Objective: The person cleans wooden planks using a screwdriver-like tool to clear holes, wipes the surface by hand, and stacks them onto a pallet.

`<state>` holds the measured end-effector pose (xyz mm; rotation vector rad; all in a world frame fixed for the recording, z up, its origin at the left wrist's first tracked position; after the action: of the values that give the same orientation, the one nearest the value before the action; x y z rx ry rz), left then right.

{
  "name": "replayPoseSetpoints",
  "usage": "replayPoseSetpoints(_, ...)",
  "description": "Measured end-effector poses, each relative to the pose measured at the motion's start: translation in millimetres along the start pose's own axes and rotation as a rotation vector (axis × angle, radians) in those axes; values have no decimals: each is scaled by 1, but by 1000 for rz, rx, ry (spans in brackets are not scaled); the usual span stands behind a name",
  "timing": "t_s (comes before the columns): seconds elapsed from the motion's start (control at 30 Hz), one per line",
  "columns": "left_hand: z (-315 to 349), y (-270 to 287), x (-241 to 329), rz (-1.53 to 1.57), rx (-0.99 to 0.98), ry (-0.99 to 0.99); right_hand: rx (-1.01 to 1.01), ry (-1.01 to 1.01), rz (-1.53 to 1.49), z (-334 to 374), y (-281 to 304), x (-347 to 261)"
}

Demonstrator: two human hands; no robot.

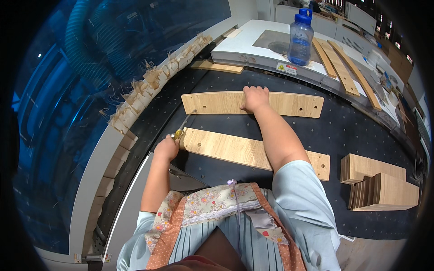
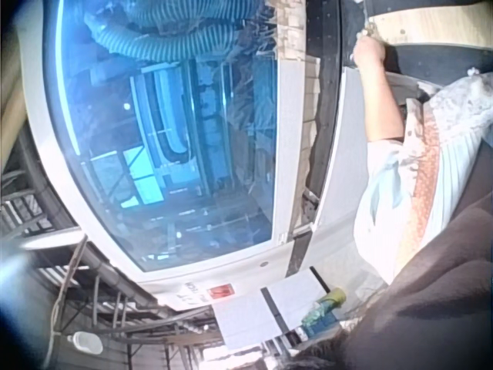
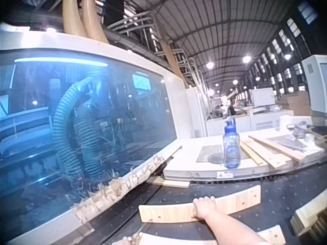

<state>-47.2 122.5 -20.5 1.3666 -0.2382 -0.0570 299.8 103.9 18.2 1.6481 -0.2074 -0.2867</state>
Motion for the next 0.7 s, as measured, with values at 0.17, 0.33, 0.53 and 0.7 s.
replayPoseSetpoints(0.17, -4, 4, -6, 8, -26, 2, -34, -12, 7, -3, 0, 3)
replayPoseSetpoints(0.33, -2, -3, -1, 7, -42, 6, -41, 2, -4, -4, -1, 1)
replayPoseSetpoints(0.53, 0, -1, -1, -14, -30, 36, -45, -5, -4, -5, 0, 3)
replayPoseSetpoints(0.7, 0, -1, -1, -13, -9, 17, -45, 10, 4, -3, 1, -1)
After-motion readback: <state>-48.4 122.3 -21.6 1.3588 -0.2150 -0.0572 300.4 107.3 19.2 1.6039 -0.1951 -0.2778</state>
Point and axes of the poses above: each hand's wrist, its own z-axis away from the middle knuckle, its own y-axis out of the back of the hand, x = y × z, the point moved 8 cm from there along -z, towards the middle knuckle, and after that the axes turned 5 degrees about -x, right-handed, at the moved point
